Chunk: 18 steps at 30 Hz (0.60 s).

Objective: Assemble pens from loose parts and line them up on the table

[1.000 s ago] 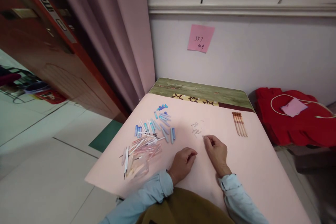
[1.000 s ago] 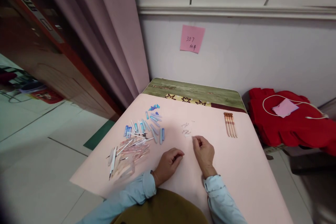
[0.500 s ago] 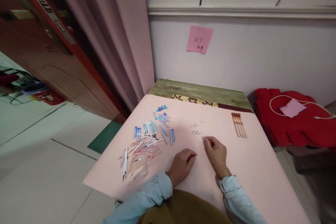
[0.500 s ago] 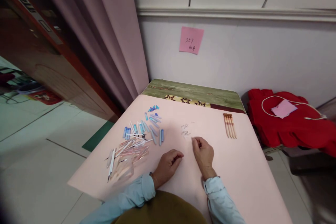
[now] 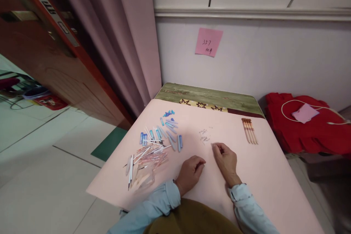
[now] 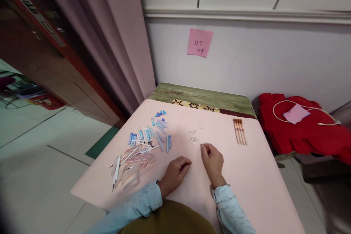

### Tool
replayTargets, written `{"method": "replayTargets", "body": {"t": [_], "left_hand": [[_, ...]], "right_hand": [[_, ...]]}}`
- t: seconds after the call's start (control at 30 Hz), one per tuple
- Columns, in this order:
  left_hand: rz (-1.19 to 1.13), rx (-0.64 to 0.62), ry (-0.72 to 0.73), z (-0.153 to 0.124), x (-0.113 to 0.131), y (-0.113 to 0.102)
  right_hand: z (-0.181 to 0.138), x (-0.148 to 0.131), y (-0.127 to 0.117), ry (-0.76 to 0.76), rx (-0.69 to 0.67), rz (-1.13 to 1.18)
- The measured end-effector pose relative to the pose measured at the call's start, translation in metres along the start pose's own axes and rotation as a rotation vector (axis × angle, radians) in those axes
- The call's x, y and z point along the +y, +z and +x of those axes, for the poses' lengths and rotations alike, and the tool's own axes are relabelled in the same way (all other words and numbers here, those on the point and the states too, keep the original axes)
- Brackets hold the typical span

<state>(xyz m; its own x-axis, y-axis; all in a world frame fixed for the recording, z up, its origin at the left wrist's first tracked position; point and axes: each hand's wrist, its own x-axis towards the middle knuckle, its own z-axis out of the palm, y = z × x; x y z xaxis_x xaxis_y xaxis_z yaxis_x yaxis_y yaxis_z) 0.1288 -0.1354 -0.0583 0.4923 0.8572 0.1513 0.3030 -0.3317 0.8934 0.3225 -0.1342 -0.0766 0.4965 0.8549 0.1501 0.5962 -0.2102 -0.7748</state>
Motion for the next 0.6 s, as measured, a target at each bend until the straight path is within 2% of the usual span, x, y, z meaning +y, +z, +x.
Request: {"method": "replayTargets", "body": {"t": [0.47,0.6], "left_hand": [[0.008,0.019,0.009,0.001,-0.002,0.002],[-0.028,0.123,0.074,-0.005,0.010,-0.008]], "right_hand": [[0.002,-0.002,0.001,-0.010,-0.010,-0.014],[0.002,-0.003,0.000,-0.007,-0.003,-0.012]]}}
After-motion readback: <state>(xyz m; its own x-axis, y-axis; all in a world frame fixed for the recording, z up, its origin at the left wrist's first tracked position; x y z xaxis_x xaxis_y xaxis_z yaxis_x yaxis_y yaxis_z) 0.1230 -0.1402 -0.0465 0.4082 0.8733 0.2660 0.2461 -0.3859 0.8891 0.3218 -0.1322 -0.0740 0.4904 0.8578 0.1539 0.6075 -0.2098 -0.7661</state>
